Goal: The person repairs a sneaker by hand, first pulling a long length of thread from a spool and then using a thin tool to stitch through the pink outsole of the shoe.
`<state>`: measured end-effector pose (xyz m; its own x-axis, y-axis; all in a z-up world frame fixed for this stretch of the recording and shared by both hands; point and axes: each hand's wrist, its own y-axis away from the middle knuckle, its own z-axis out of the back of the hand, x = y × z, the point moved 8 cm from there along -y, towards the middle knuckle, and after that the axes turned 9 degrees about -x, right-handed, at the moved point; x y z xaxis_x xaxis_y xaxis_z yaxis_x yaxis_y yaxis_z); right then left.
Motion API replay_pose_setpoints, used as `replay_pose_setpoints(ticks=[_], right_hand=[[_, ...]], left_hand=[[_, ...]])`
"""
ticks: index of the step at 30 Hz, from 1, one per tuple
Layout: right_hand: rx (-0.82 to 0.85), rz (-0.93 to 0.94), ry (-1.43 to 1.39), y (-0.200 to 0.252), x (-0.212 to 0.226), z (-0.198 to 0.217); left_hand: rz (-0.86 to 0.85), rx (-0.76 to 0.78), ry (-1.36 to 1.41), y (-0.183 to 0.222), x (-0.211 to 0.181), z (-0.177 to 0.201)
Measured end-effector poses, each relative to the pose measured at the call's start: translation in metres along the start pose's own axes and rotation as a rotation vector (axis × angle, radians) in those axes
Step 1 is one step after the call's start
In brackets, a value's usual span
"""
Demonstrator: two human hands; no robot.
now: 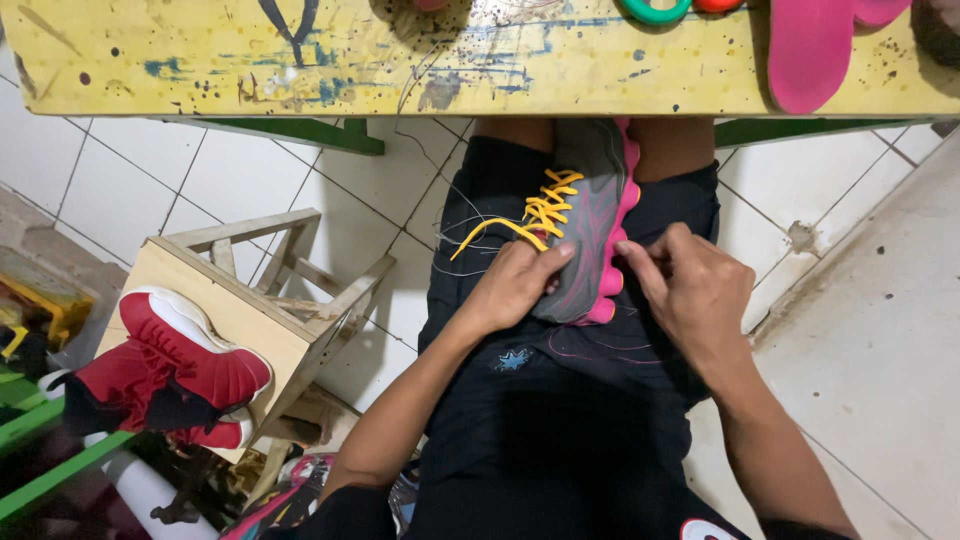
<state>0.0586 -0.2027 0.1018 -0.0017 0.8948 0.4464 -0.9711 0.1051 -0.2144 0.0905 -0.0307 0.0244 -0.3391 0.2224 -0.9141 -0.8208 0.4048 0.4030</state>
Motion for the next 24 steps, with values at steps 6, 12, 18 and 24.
replay_pose_setpoints(ticks=[6, 12, 18, 24], right_hand=[[0.332, -0.393, 0.075, 0.006, -0.042, 0.017], [0.798, -0.448, -0.739, 0.027, -0.02, -0.01], [0.292, -0.582, -1.127, 0.023, -0.05, -0.001], [0.221, -0.607, -1.143, 0.025, -0.035, -0.004]], left_hand=[[-0.059, 0.084, -0.048, 0.013, -0.008, 0.009], [-0.295, -0.236, -0.354, 0.015, -0.014, 0.011], [-0.307, -0.309, -0.498, 0.012, -0.007, 0.008], [-0.262, -0.29, -0.493, 0.014, -0.004, 0.008]])
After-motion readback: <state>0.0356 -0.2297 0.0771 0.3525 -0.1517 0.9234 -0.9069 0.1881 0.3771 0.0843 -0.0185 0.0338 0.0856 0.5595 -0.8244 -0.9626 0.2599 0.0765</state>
